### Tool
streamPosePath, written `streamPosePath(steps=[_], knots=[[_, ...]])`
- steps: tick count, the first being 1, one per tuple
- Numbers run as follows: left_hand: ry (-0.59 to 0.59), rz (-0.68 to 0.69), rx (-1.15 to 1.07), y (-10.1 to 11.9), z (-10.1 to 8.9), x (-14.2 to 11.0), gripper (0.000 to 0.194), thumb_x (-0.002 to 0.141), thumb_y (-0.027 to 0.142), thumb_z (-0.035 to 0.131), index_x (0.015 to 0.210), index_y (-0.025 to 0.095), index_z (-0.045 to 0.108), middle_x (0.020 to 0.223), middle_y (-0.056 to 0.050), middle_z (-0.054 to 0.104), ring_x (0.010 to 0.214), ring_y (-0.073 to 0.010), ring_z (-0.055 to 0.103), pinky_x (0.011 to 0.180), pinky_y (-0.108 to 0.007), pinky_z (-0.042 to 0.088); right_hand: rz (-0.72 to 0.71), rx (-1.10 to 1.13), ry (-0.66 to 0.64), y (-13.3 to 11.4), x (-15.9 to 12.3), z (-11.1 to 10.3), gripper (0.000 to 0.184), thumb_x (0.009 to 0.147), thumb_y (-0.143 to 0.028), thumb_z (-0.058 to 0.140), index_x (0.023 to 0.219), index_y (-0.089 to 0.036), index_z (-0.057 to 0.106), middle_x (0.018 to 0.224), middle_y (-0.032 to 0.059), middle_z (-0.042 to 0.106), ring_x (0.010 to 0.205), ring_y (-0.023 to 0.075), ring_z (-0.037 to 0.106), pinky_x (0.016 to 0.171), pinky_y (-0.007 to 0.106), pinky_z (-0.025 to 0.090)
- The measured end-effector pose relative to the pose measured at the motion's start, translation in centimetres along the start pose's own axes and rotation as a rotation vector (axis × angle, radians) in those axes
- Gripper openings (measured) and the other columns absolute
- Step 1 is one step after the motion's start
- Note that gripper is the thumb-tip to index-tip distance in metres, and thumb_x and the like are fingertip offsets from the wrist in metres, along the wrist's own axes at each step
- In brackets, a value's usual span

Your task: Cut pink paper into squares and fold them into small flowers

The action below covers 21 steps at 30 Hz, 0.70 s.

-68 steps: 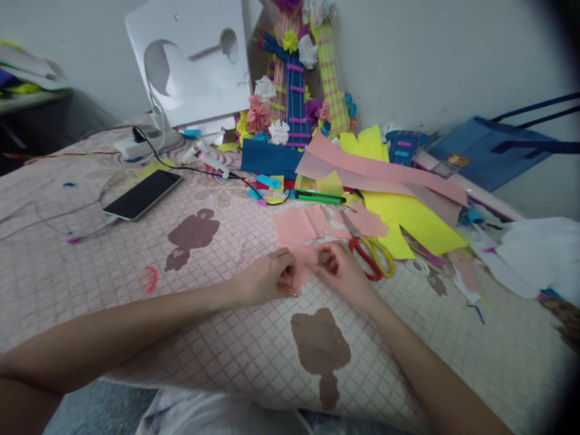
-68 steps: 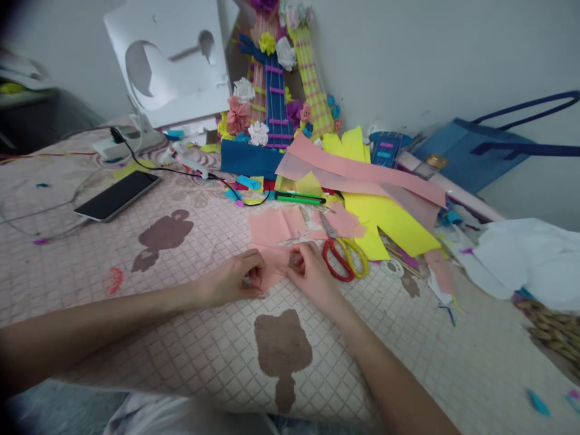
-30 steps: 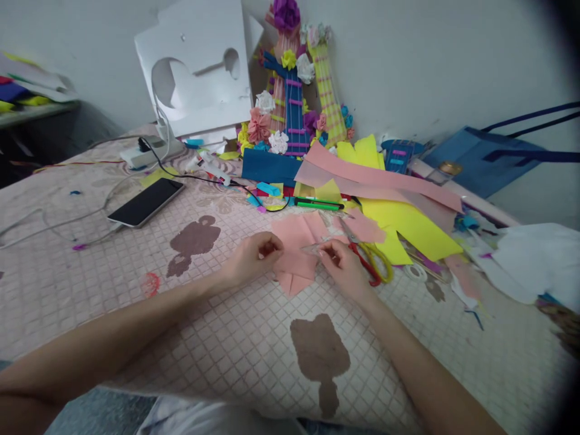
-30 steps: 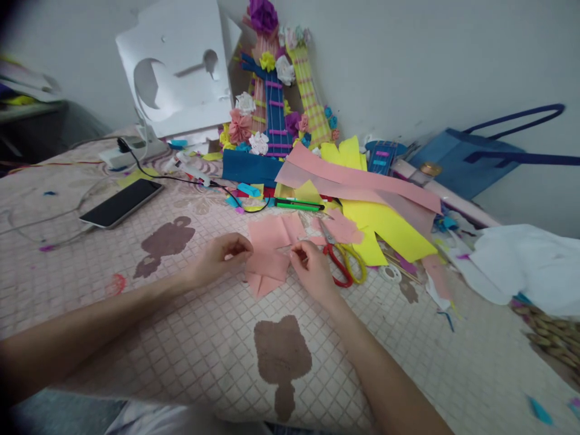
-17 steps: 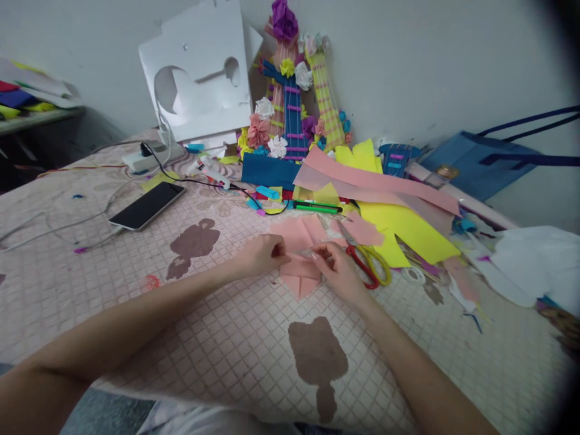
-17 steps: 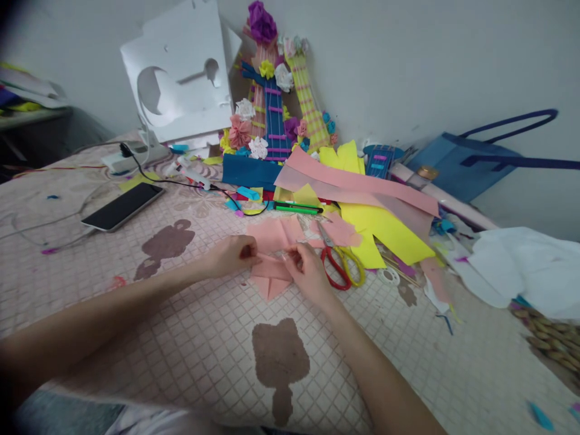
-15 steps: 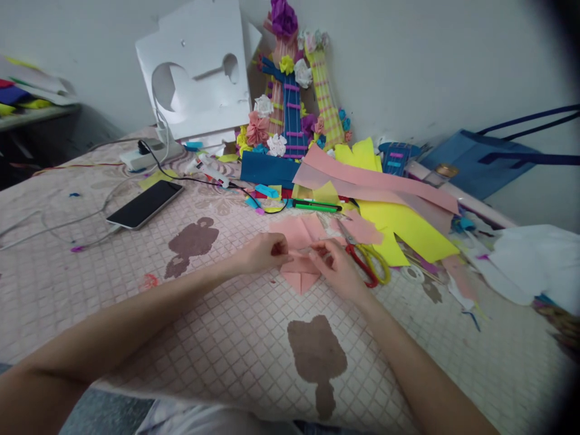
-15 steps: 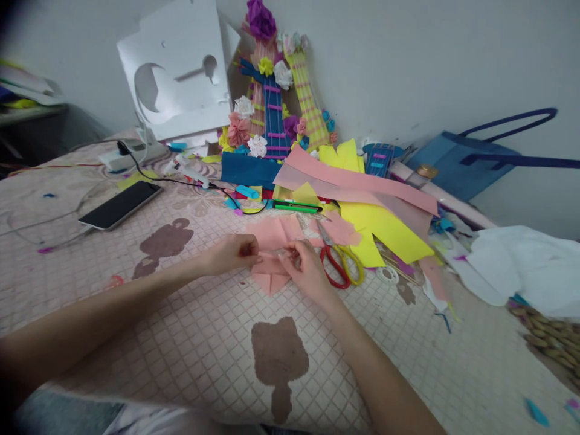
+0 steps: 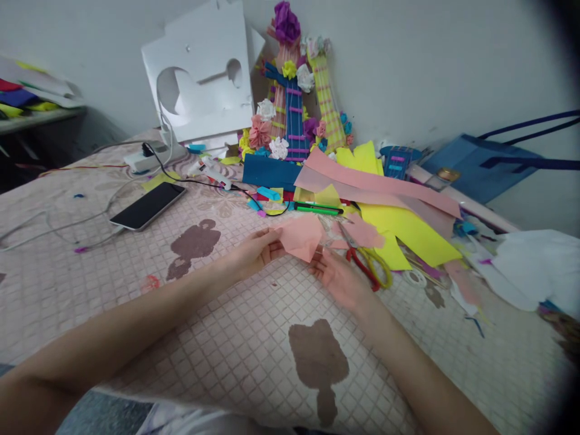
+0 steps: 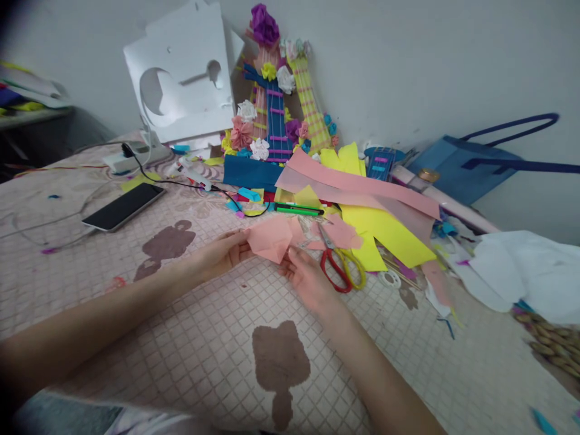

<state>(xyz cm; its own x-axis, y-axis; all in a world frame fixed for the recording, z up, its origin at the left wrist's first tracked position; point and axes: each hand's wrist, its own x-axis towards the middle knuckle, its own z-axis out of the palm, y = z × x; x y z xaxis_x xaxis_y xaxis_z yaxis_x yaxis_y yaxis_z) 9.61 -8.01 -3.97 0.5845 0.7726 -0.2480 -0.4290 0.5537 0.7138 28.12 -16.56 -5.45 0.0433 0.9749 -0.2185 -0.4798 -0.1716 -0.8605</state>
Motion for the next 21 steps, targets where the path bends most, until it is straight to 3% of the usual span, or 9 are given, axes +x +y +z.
streamPosePath(steps=[4,9,11,13,16,18,21], knots=[[-0.063,0.037,-0.003,-0.6,0.0,-0.2,0.006,0.087,0.016,0.057,0.086,0.011,0.061,0.087,-0.004,0.068,0.079,-0.0096,0.065,0.075,-0.02,0.053,0.063,0.01,0.007,0.7,-0.3,0.9,0.023,0.07,-0.035,0.075,0.087,-0.023,0.063,0.091,0.001,0.067,0.081,0.0148,0.062,0.065,0.026,0.048],[-0.125,0.017,0.117,-0.6,-0.3,-0.2,0.013,0.085,0.023,0.061,0.092,0.012,0.061,0.097,-0.006,0.066,0.087,-0.0116,0.064,0.084,-0.025,0.051,-0.096,-0.262,0.141,0.6,-0.3,0.8,0.029,0.067,-0.041,0.074,0.08,-0.021,0.058,0.075,-0.0004,0.063,0.061,0.0131,0.058,0.053,0.026,0.045],[-0.154,-0.015,0.179,-0.1,-0.4,-0.1,0.023,0.085,0.03,0.061,0.101,0.014,0.06,0.104,-0.009,0.065,0.091,-0.0146,0.063,0.082,-0.027,0.051,-0.138,-0.438,0.082,-0.2,-0.4,0.3,0.03,0.07,-0.046,0.071,0.077,-0.02,0.056,0.066,-0.0013,0.058,0.057,0.0123,0.054,0.051,0.026,0.044],[-0.179,-0.054,0.221,0.4,-0.6,-0.1,0.033,0.082,0.036,0.064,0.108,0.015,0.057,0.109,-0.011,0.063,0.093,-0.0167,0.063,0.079,-0.029,0.051,-0.115,-0.601,-0.063,-1.2,-0.4,-0.4,0.031,0.074,-0.048,0.067,0.073,-0.02,0.055,0.061,-0.0029,0.053,0.054,0.0108,0.051,0.05,0.024,0.042],[-0.155,-0.086,0.345,1.1,-1.0,-0.2,0.046,0.073,0.03,0.073,0.113,0.017,0.054,0.1,-0.008,0.064,0.083,-0.014,0.064,0.072,-0.027,0.051,-0.039,-0.747,-0.248,-2.4,-0.4,-1.5,0.031,0.079,-0.048,0.061,0.072,-0.019,0.053,0.061,-0.0044,0.048,0.051,0.0085,0.046,0.046,0.022,0.037],[-0.117,-0.075,0.543,1.4,-1.3,-0.3,0.05,0.067,0.024,0.076,0.111,0.016,0.053,0.083,-0.002,0.063,0.068,-0.0101,0.061,0.062,-0.023,0.049,-0.041,-0.817,-0.272,-2.7,-0.2,-2.0,0.029,0.081,-0.047,0.059,0.075,-0.019,0.053,0.063,-0.0048,0.045,0.05,0.0079,0.042,0.044,0.021,0.033],[-0.172,-0.054,0.838,1.5,-1.5,-0.5,0.043,0.066,0.024,0.073,0.103,0.013,0.055,0.067,0.003,0.058,0.054,-0.0093,0.057,0.052,-0.022,0.047,-0.12,-0.949,-0.238,-2.6,0.2,-2.4,0.026,0.082,-0.044,0.058,0.077,-0.019,0.055,0.066,-0.0036,0.047,0.055,0.0096,0.043,0.047,0.022,0.032]])
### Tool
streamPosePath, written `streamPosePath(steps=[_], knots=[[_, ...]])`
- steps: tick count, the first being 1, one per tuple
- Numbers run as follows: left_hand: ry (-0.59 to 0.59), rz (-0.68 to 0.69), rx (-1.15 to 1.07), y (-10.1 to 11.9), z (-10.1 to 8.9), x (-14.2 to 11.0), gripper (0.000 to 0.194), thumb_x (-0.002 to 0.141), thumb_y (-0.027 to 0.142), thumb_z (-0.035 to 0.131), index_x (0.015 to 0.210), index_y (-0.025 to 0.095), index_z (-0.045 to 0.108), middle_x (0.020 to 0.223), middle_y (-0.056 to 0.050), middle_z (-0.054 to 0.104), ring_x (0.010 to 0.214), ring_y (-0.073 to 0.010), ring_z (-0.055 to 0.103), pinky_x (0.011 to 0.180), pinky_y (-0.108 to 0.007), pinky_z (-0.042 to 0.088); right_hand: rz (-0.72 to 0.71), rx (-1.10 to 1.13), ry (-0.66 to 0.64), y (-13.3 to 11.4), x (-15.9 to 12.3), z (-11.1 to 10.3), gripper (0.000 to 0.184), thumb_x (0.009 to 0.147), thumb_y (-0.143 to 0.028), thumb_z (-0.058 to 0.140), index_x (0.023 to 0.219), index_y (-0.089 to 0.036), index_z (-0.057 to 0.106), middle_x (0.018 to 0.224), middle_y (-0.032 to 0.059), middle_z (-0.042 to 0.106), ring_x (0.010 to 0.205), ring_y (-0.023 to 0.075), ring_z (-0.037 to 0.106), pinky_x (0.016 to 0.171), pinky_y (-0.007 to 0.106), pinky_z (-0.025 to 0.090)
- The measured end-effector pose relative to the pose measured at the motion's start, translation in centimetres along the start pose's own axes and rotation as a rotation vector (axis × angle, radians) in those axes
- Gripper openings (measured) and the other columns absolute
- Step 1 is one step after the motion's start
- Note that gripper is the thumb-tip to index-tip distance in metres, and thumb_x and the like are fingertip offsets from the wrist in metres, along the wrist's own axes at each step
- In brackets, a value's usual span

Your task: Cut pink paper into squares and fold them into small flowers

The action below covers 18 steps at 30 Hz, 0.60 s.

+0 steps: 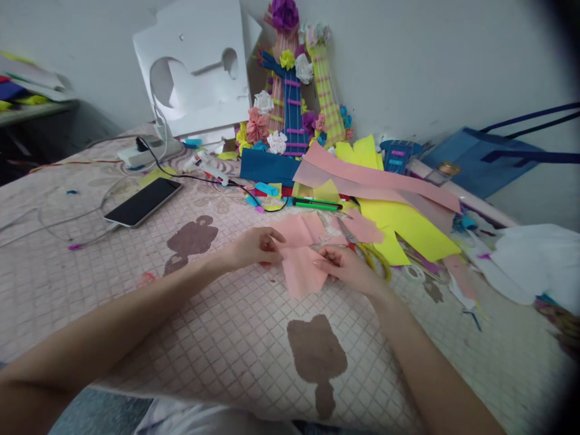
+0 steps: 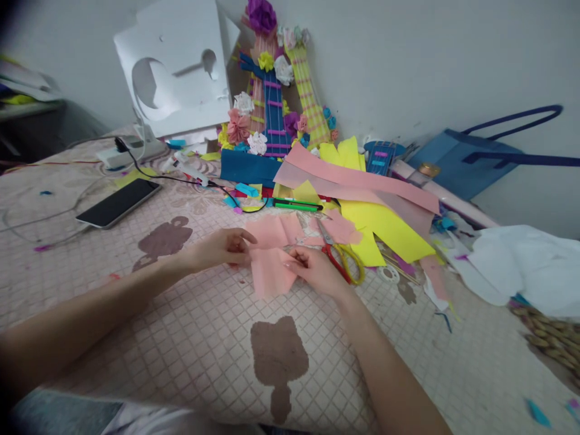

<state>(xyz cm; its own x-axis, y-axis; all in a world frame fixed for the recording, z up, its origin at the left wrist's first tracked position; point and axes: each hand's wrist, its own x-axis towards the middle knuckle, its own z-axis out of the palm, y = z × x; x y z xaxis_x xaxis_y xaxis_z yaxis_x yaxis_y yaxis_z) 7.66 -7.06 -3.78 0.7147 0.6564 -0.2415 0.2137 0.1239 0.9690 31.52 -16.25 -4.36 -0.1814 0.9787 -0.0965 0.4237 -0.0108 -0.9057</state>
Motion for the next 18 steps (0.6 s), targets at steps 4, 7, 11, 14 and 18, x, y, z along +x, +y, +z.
streamPosePath(steps=[4,7,11,14,18], knots=[[0.042,0.133,0.259,-0.4,0.4,0.0,0.03,0.072,0.03,0.065,0.096,0.012,0.058,0.089,-0.007,0.064,0.069,-0.0131,0.062,0.06,-0.026,0.05,-0.085,-0.233,-0.004,-0.2,0.5,0.0,0.024,0.083,-0.041,0.056,0.073,-0.02,0.057,0.066,-0.0022,0.051,0.061,0.0129,0.046,0.053,0.025,0.034],[0.101,0.307,0.445,-0.7,1.1,-0.1,0.037,0.074,0.032,0.065,0.107,0.015,0.057,0.108,-0.01,0.063,0.083,-0.0148,0.061,0.069,-0.027,0.049,-0.13,-0.313,-0.048,-0.7,0.5,-0.2,0.024,0.086,-0.04,0.053,0.073,-0.02,0.057,0.064,-0.0023,0.05,0.06,0.013,0.045,0.053,0.025,0.034],[0.044,0.361,0.476,-0.8,1.7,-0.4,0.036,0.078,0.026,0.06,0.112,0.015,0.055,0.084,-0.003,0.063,0.073,-0.012,0.059,0.063,-0.023,0.046,-0.135,-0.264,-0.035,-1.0,0.5,-0.2,0.022,0.085,-0.04,0.054,0.075,-0.021,0.059,0.065,-0.002,0.051,0.06,0.0128,0.045,0.053,0.025,0.034],[0.02,0.261,0.342,-0.6,1.8,-0.8,0.03,0.079,0.026,0.057,0.108,0.015,0.054,0.066,0.004,0.054,0.056,-0.0082,0.054,0.05,-0.019,0.042,-0.113,-0.148,0.041,-0.7,0.5,-0.1,0.02,0.085,-0.04,0.054,0.079,-0.021,0.059,0.068,-0.0013,0.052,0.06,0.0129,0.046,0.052,0.024,0.035],[-0.162,-0.023,0.046,-0.9,2.0,-1.8,0.055,0.075,0.025,0.064,0.123,0.017,0.038,0.068,0.004,0.059,0.047,-0.0091,0.058,0.044,-0.018,0.044,-0.082,-0.154,0.08,-0.1,1.1,0.3,0.02,0.084,-0.039,0.054,0.081,-0.02,0.06,0.069,-0.0007,0.056,0.062,0.0136,0.051,0.052,0.024,0.037]])
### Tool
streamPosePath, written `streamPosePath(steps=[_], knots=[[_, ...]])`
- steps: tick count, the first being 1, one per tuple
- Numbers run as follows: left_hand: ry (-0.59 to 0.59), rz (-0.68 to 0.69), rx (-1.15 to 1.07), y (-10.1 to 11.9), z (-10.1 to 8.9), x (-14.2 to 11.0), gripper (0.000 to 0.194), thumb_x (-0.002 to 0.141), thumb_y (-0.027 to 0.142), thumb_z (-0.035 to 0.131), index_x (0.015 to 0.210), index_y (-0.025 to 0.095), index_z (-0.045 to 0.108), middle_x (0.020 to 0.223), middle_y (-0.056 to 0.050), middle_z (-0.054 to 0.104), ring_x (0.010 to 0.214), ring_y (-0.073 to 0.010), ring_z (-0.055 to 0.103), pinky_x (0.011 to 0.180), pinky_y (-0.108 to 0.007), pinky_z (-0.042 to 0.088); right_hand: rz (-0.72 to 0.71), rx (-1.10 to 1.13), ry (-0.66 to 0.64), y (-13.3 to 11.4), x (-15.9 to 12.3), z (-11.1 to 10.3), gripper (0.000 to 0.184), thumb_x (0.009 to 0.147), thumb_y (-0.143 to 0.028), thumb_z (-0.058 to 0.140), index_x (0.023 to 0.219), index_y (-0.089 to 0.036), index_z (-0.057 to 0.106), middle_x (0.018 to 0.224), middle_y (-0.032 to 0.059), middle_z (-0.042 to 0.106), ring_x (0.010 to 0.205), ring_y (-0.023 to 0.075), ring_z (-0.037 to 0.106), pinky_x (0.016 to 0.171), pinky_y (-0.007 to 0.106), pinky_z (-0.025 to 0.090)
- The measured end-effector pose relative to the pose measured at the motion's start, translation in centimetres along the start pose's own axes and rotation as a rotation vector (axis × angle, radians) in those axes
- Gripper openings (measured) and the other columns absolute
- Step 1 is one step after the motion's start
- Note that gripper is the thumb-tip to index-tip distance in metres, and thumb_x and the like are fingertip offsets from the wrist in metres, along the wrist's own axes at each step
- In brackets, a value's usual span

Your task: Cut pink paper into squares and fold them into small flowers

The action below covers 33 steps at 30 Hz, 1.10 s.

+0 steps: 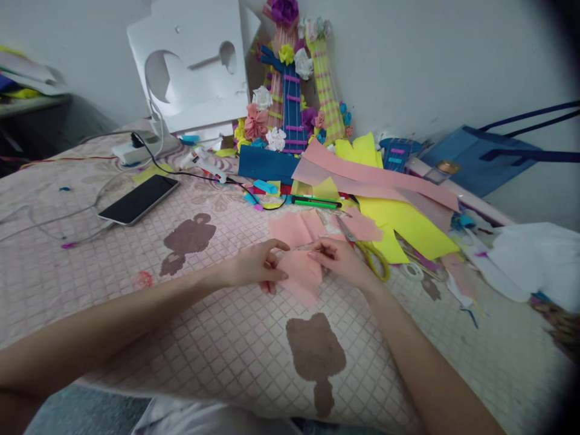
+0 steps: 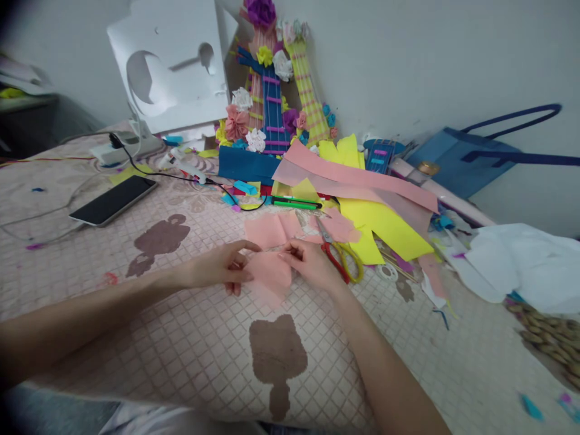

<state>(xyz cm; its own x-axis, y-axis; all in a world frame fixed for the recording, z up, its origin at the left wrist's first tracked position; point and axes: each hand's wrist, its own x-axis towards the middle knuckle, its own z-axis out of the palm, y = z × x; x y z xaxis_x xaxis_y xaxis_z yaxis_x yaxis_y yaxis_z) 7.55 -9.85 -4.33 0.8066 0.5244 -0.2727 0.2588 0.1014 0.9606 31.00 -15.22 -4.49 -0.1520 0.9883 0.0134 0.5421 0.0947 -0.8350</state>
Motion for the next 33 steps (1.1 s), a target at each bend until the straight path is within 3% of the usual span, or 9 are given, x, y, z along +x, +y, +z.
streamPosePath(steps=[4,8,10,12,14,20,27,30,33], knots=[[0.018,-0.097,-0.1,-0.7,0.6,-0.8,0.069,0.076,0.021,0.063,0.134,0.016,0.026,0.066,0.0,0.065,0.048,-0.013,0.062,0.045,-0.021,0.049,-0.027,-0.135,0.031,-0.2,0.6,0.8,0.016,0.084,-0.033,0.055,0.078,-0.02,0.061,0.072,0.0,0.061,0.066,0.0145,0.055,0.058,0.025,0.04],[0.075,-0.033,-0.101,-1.2,0.8,-1.2,0.082,0.079,0.021,0.061,0.144,0.022,0.012,0.068,0.0,0.067,0.053,-0.0142,0.065,0.047,-0.022,0.051,-0.063,-0.204,0.046,-0.7,0.9,1.1,0.013,0.085,-0.028,0.054,0.077,-0.02,0.06,0.074,0.0006,0.064,0.068,0.0152,0.057,0.062,0.027,0.041],[0.031,0.022,-0.064,-1.4,0.6,-1.3,0.073,0.079,0.025,0.061,0.142,0.023,0.024,0.073,0.0,0.067,0.055,-0.0131,0.065,0.048,-0.021,0.051,-0.097,-0.221,0.057,-0.7,1.0,1.1,0.013,0.086,-0.028,0.053,0.079,-0.02,0.061,0.077,0.001,0.065,0.072,0.0159,0.058,0.064,0.027,0.042],[-0.02,0.045,-0.01,-1.5,0.5,-1.4,0.051,0.078,0.027,0.063,0.126,0.019,0.048,0.08,-0.003,0.068,0.057,-0.0117,0.064,0.05,-0.02,0.051,-0.126,-0.237,0.069,-0.5,1.1,1.1,0.013,0.087,-0.028,0.052,0.08,-0.021,0.061,0.078,0.0011,0.065,0.073,0.0162,0.059,0.066,0.028,0.042],[-0.037,0.047,0.037,-1.4,0.4,-1.5,0.036,0.077,0.026,0.064,0.111,0.015,0.059,0.085,-0.005,0.068,0.059,-0.0106,0.064,0.052,-0.02,0.052,-0.147,-0.254,0.075,-0.2,1.2,1.2,0.012,0.088,-0.028,0.052,0.082,-0.021,0.061,0.079,0.0014,0.065,0.075,0.0167,0.059,0.067,0.028,0.043],[-0.112,0.231,0.26,-0.8,-0.1,-1.9,0.045,0.08,0.017,0.058,0.124,0.019,0.053,0.095,-0.007,0.07,0.074,-0.0125,0.065,0.064,-0.022,0.052,-0.205,-0.283,0.06,0.3,1.3,1.4,0.012,0.089,-0.026,0.051,0.083,-0.023,0.061,0.085,0.0028,0.066,0.08,0.018,0.06,0.072,0.031,0.044],[0.119,0.573,0.84,-1.2,-1.4,-1.1,0.04,0.083,0.012,0.05,0.122,0.017,0.055,0.101,-0.01,0.062,0.091,-0.0175,0.059,0.078,-0.029,0.048,-0.232,-0.28,0.058,0.7,1.2,1.5,0.011,0.089,-0.024,0.051,0.085,-0.023,0.062,0.085,0.0023,0.066,0.08,0.0176,0.059,0.072,0.031,0.044],[0.192,0.642,0.933,-1.0,-1.7,-0.4,0.04,0.082,0.013,0.051,0.122,0.019,0.054,0.107,-0.012,0.056,0.097,-0.0199,0.055,0.08,-0.033,0.048,-0.228,-0.288,0.055,0.8,1.2,1.5,0.012,0.089,-0.023,0.051,0.087,-0.023,0.062,0.087,0.0027,0.066,0.082,0.018,0.06,0.073,0.031,0.044],[0.162,0.658,0.894,-0.7,-1.9,-0.2,0.031,0.083,0.017,0.054,0.114,0.018,0.059,0.115,-0.012,0.053,0.103,-0.0208,0.053,0.087,-0.035,0.046,-0.235,-0.288,0.061,0.7,1.2,1.5,0.012,0.089,-0.023,0.051,0.088,-0.023,0.062,0.087,0.0029,0.066,0.082,0.018,0.059,0.074,0.031,0.044]])
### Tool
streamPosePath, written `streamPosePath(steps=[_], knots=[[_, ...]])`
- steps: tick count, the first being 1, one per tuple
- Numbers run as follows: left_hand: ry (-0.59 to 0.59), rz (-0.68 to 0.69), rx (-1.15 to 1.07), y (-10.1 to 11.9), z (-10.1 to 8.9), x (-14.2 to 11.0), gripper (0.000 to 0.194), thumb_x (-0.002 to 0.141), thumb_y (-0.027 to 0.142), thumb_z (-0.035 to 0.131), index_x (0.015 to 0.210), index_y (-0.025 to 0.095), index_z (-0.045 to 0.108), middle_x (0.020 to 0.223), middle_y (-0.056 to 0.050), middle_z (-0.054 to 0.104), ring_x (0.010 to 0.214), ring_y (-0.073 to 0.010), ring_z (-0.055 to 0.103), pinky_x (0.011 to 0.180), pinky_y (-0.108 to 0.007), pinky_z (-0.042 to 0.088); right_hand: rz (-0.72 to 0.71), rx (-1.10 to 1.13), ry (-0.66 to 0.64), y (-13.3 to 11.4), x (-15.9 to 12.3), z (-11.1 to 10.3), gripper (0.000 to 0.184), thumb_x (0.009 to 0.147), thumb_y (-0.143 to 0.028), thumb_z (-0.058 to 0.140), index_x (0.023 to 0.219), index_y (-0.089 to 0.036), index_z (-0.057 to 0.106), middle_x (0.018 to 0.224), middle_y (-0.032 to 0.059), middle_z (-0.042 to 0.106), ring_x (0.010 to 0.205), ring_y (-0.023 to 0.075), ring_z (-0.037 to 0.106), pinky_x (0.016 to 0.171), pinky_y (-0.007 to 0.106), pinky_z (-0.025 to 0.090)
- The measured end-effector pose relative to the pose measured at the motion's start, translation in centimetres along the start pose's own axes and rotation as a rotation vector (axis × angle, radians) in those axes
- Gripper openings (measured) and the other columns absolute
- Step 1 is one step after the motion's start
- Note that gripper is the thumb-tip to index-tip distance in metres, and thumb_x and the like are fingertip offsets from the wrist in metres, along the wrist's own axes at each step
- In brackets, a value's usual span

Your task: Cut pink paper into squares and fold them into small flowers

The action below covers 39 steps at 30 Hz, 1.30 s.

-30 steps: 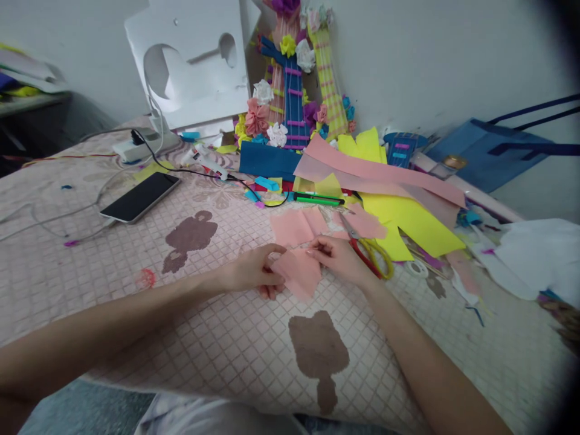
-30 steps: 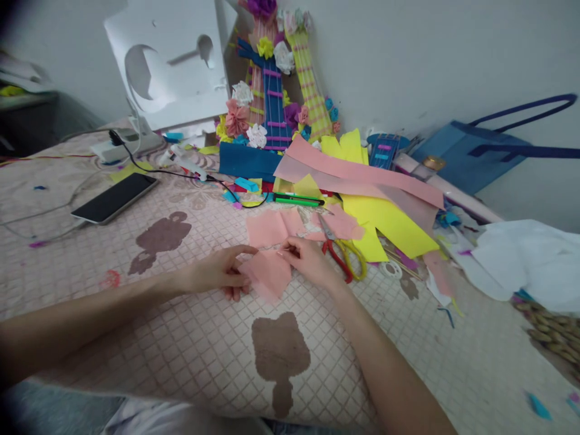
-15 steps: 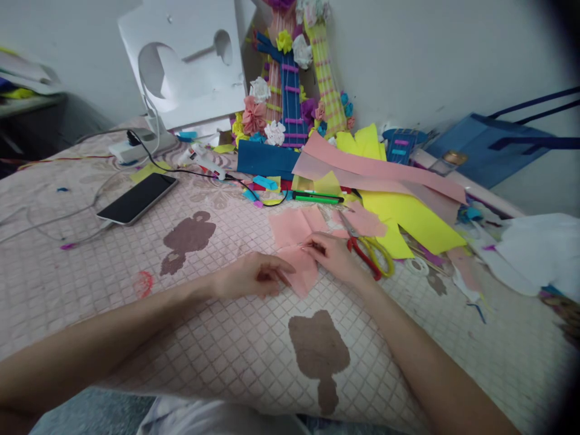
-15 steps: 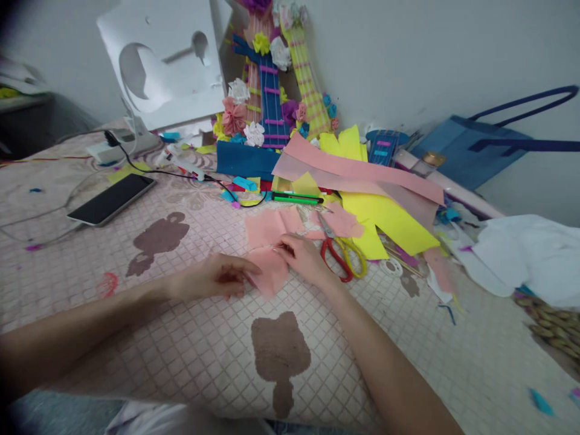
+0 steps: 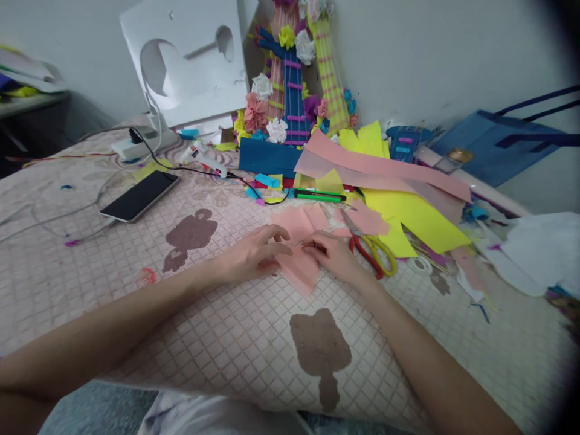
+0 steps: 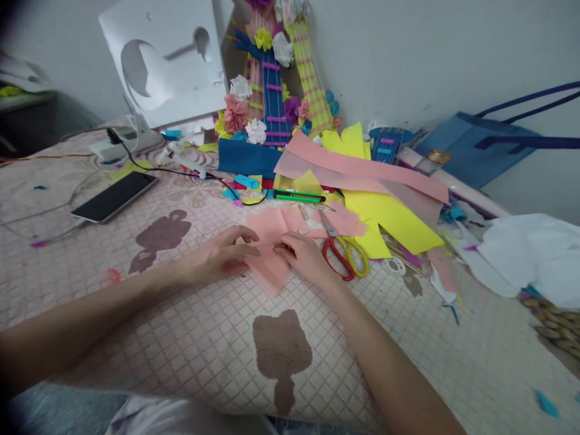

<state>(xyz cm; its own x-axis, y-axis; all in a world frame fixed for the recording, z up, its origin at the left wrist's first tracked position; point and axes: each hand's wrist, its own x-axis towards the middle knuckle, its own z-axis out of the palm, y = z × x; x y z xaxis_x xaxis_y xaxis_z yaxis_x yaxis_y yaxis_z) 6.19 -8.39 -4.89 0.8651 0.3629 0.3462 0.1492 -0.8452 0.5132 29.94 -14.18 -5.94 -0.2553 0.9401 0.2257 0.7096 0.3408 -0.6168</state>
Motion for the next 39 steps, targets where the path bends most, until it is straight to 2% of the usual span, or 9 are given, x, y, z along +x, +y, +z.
streamPosePath(steps=[5,11,15,18,23,27,32,36,39], knots=[[0.061,-0.304,-0.313,0.2,0.1,-0.1,0.033,0.087,0.032,0.054,0.116,0.016,0.053,0.103,-0.009,0.061,0.082,-0.0136,0.059,0.07,-0.026,0.049,-0.017,0.03,0.059,-0.3,0.1,0.0,0.01,0.088,-0.022,0.051,0.085,-0.022,0.061,0.082,0.0022,0.064,0.078,0.0168,0.059,0.07,0.03,0.044],[0.123,-0.483,-0.745,0.9,0.6,-0.4,0.025,0.072,0.026,0.068,0.089,0.014,0.054,0.117,-0.01,0.056,0.091,-0.0154,0.062,0.074,-0.028,0.052,-0.026,0.086,0.102,-0.8,0.2,-0.3,0.009,0.087,-0.019,0.053,0.083,-0.02,0.061,0.08,0.0024,0.063,0.076,0.0155,0.058,0.067,0.027,0.043],[0.197,-0.508,-0.58,1.0,0.3,-0.4,0.02,0.073,0.024,0.066,0.087,0.015,0.056,0.112,-0.009,0.057,0.083,-0.013,0.061,0.064,-0.023,0.051,-0.015,0.105,0.07,-1.1,0.1,-0.5,0.009,0.087,-0.02,0.053,0.084,-0.02,0.062,0.08,0.002,0.063,0.076,0.0153,0.058,0.068,0.027,0.043],[0.241,-0.424,-0.356,0.8,-0.2,-0.1,0.016,0.075,0.025,0.064,0.088,0.016,0.062,0.114,-0.01,0.058,0.099,-0.0183,0.058,0.069,-0.025,0.049,-0.024,0.119,0.082,-1.4,0.1,-0.6,0.009,0.087,-0.02,0.054,0.084,-0.021,0.062,0.081,0.0015,0.063,0.076,0.0147,0.058,0.067,0.027,0.042],[0.026,-0.395,-0.469,0.9,-0.5,0.3,0.013,0.078,0.025,0.063,0.083,0.014,0.067,0.093,-0.007,0.067,0.09,-0.0167,0.061,0.073,-0.026,0.049,-0.038,0.146,0.159,-1.4,-0.1,-0.8,0.008,0.087,-0.023,0.055,0.084,-0.021,0.061,0.077,0.0001,0.059,0.073,0.013,0.055,0.063,0.025,0.041],[-0.056,-0.578,-0.846,1.3,-0.1,-0.1,0.018,0.073,0.023,0.068,0.088,0.013,0.068,0.083,-0.003,0.068,0.07,-0.0109,0.062,0.065,-0.024,0.051,0.055,0.23,0.13,-1.1,-0.2,-0.8,0.008,0.086,-0.027,0.056,0.085,-0.02,0.061,0.077,-0.0002,0.061,0.072,0.0133,0.056,0.062,0.025,0.042],[-0.269,-0.765,-1.291,1.4,0.6,-0.7,0.031,0.066,0.018,0.075,0.096,0.016,0.066,0.083,-0.003,0.07,0.079,-0.0135,0.067,0.077,-0.027,0.053,0.149,0.209,0.015,-0.6,-0.2,-0.4,0.01,0.085,-0.027,0.056,0.085,-0.02,0.062,0.076,0.0004,0.064,0.067,0.0137,0.057,0.061,0.026,0.043],[-0.238,-0.747,-1.268,1.2,1.2,-1.0,0.04,0.063,0.012,0.074,0.101,0.015,0.062,0.081,-0.003,0.07,0.08,-0.0157,0.068,0.075,-0.028,0.053,0.126,0.134,0.014,-0.5,-0.1,0.0,0.009,0.085,-0.025,0.055,0.083,-0.019,0.062,0.079,0.0017,0.065,0.072,0.0148,0.059,0.064,0.027,0.043],[-0.173,-0.645,-0.993,1.3,1.2,-1.0,0.034,0.07,0.011,0.065,0.103,0.014,0.062,0.085,-0.004,0.069,0.075,-0.0149,0.066,0.065,-0.025,0.052,0.117,0.109,0.015,-0.6,0.0,0.0,0.01,0.085,-0.026,0.054,0.083,-0.02,0.062,0.077,0.0014,0.065,0.07,0.0146,0.058,0.063,0.026,0.042]])
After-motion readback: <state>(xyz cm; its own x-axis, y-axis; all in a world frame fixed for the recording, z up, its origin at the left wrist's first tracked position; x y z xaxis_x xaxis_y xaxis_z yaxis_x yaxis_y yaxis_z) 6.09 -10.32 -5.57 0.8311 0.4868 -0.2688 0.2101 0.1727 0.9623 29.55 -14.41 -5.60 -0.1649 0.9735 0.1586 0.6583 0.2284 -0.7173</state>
